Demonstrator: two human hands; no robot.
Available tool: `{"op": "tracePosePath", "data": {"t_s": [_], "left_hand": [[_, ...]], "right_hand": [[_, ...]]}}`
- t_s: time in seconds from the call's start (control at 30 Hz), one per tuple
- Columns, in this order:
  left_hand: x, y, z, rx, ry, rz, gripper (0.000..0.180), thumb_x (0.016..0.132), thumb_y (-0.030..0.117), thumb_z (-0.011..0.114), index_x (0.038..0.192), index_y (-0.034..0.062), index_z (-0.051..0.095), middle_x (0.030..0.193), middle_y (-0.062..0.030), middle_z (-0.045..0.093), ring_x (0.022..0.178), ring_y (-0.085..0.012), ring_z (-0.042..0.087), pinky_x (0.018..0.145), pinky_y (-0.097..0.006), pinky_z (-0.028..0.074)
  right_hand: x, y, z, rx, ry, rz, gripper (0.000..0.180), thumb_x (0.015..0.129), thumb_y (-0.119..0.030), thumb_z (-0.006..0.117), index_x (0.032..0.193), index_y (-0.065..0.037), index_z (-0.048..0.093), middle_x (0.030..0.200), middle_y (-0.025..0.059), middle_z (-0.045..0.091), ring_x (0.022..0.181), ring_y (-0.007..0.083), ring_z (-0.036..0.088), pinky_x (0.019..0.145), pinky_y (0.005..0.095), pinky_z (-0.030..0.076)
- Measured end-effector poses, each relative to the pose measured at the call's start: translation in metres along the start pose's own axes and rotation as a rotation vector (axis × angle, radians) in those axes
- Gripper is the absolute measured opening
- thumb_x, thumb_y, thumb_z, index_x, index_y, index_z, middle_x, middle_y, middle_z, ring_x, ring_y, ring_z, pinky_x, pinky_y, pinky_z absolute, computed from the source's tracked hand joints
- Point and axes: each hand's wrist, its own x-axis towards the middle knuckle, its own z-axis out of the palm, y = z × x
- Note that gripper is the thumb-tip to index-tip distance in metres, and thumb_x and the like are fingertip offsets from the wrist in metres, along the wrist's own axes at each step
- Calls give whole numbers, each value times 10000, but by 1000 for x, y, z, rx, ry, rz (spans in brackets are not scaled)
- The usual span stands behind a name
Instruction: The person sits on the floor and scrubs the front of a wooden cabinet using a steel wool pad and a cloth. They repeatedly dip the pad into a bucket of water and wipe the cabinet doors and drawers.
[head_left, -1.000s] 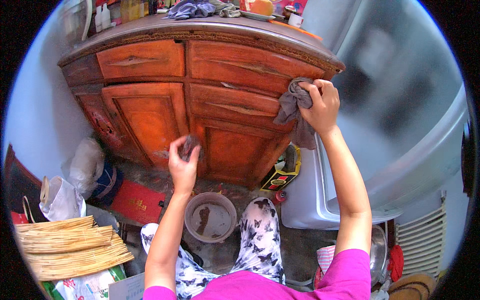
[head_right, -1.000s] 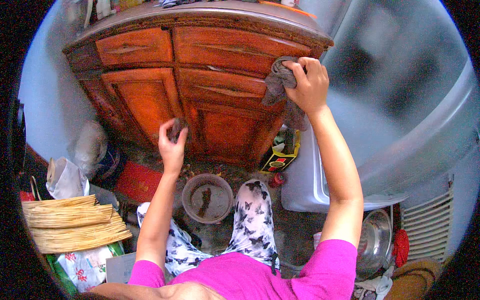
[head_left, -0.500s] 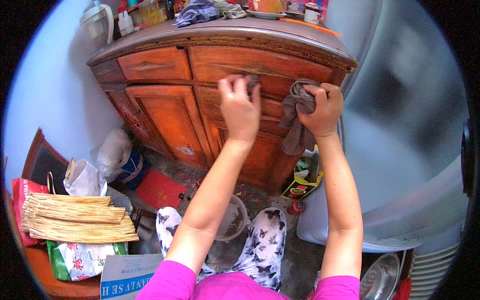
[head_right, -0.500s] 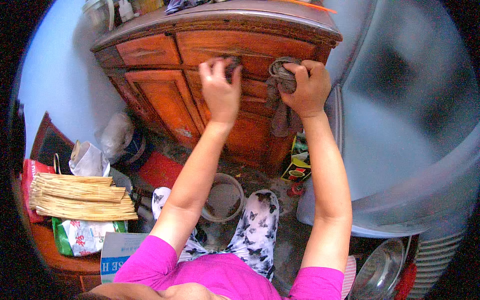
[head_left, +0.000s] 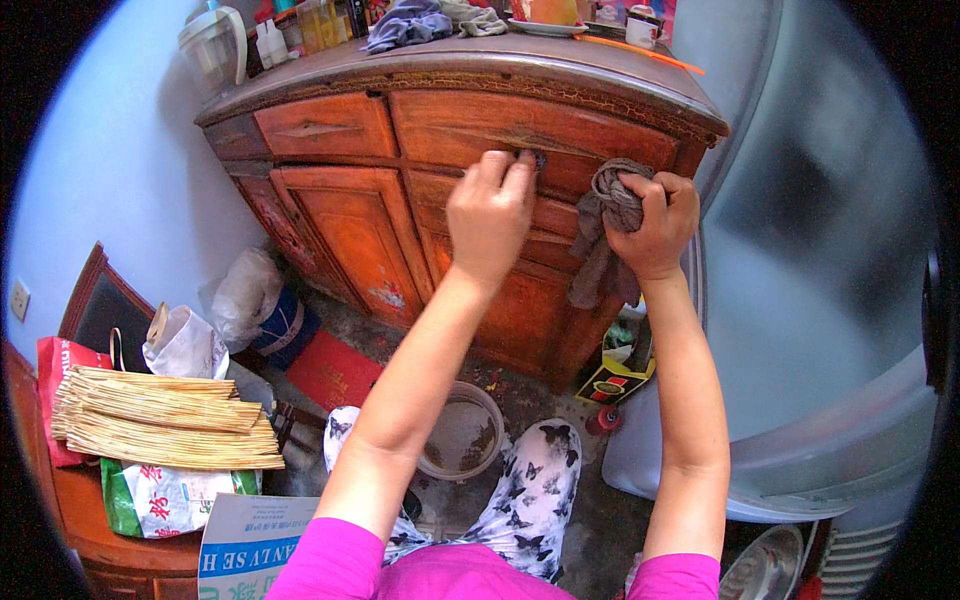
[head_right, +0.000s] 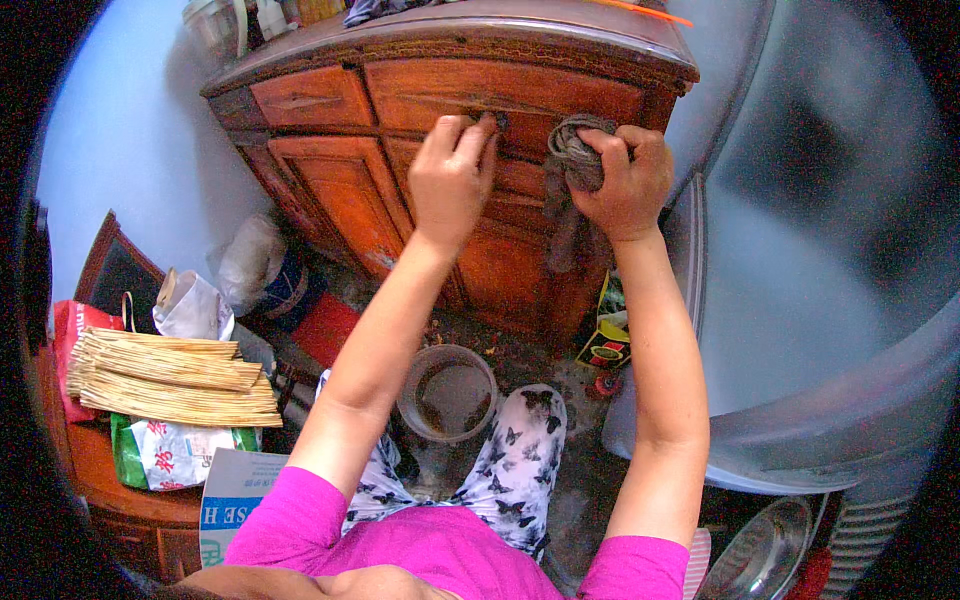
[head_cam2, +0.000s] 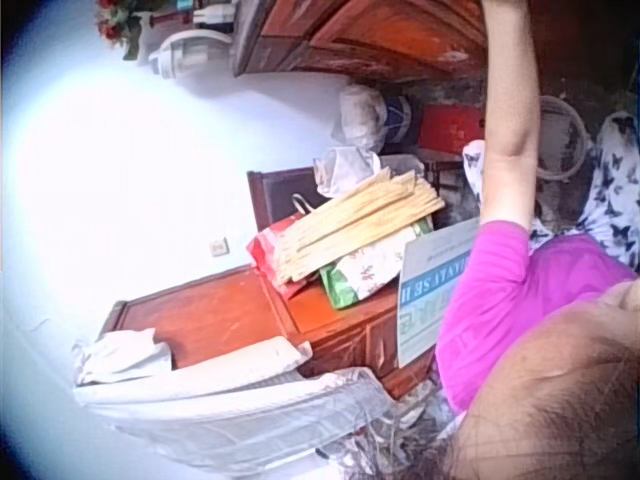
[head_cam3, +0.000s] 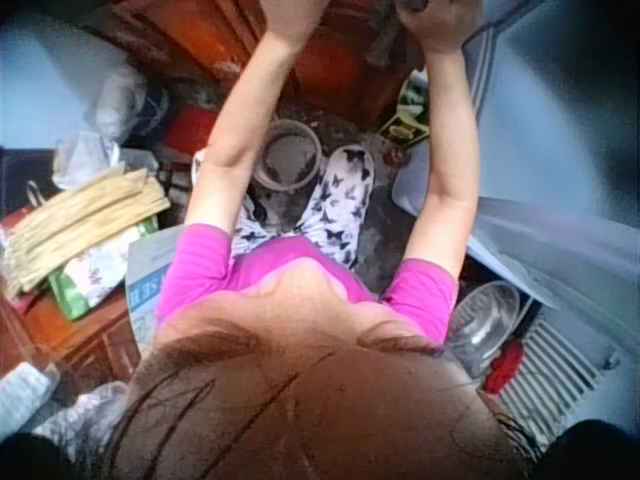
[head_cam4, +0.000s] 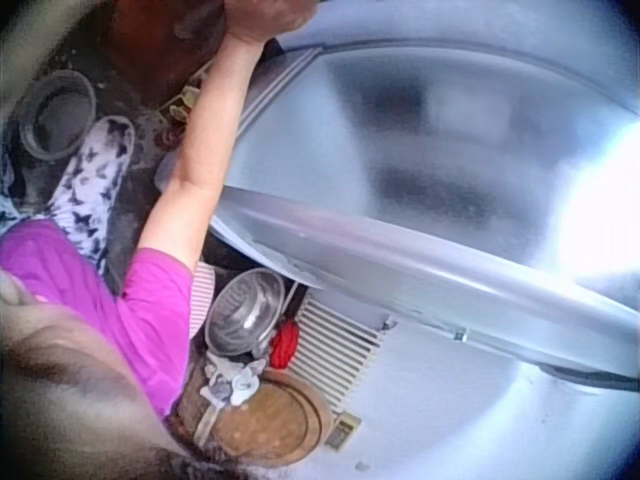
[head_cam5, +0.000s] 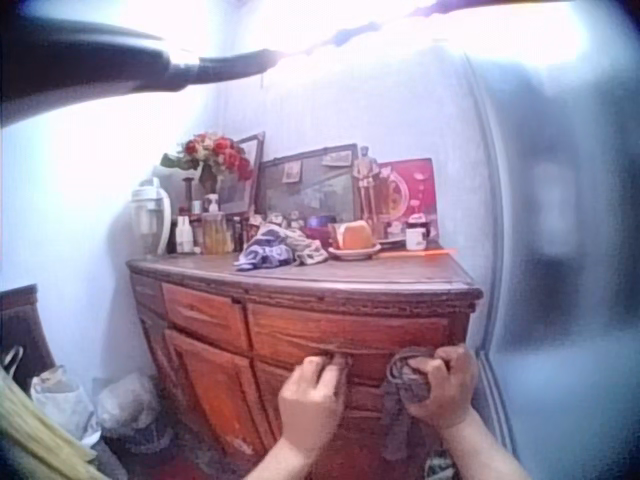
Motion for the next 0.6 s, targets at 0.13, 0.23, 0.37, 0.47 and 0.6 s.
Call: {"op": "tracePosePath", "data": {"t_s": [0.13,0.23,0.37,0.47,0.6], "left_hand": [[5,-15,-8,-1,37,-178,160,859,131,744,1000,57,724,979,-118,637,843,-344,671,722,-421,558],[4,15,6,-70,9,-133,120,852,133,749,928,50,707,937,-133,636,812,-338,669,709,-423,557],[5,41,8,-92,10,-26,135,839,152,768,932,71,714,934,-109,644,801,-289,675,685,-398,556],[-3,-4,7,17,24,-142,174,855,215,770,975,95,734,989,-113,659,836,-317,677,701,-413,553],[8,-41,-12,4,49,-491,246,903,289,731,991,59,721,1017,-148,652,872,-369,661,734,-450,533]], "right_hand": [[3,-2,0,-7,4,9,483,566,-246,851,1016,-238,673,981,45,539,876,287,579,741,440,481],[-1,-3,8,4,4,20,485,565,-232,843,1019,-241,673,978,42,536,867,286,576,735,440,478],[-3,-1,3,-19,7,-19,482,568,-217,835,1021,-245,672,972,40,531,852,282,570,725,438,471],[-8,1,8,-14,-24,-11,479,575,-213,835,1024,-244,671,974,40,527,853,283,565,727,437,466],[-10,-7,8,-26,11,16,482,581,-213,837,1032,-241,671,980,42,521,859,288,556,734,435,467]]}}
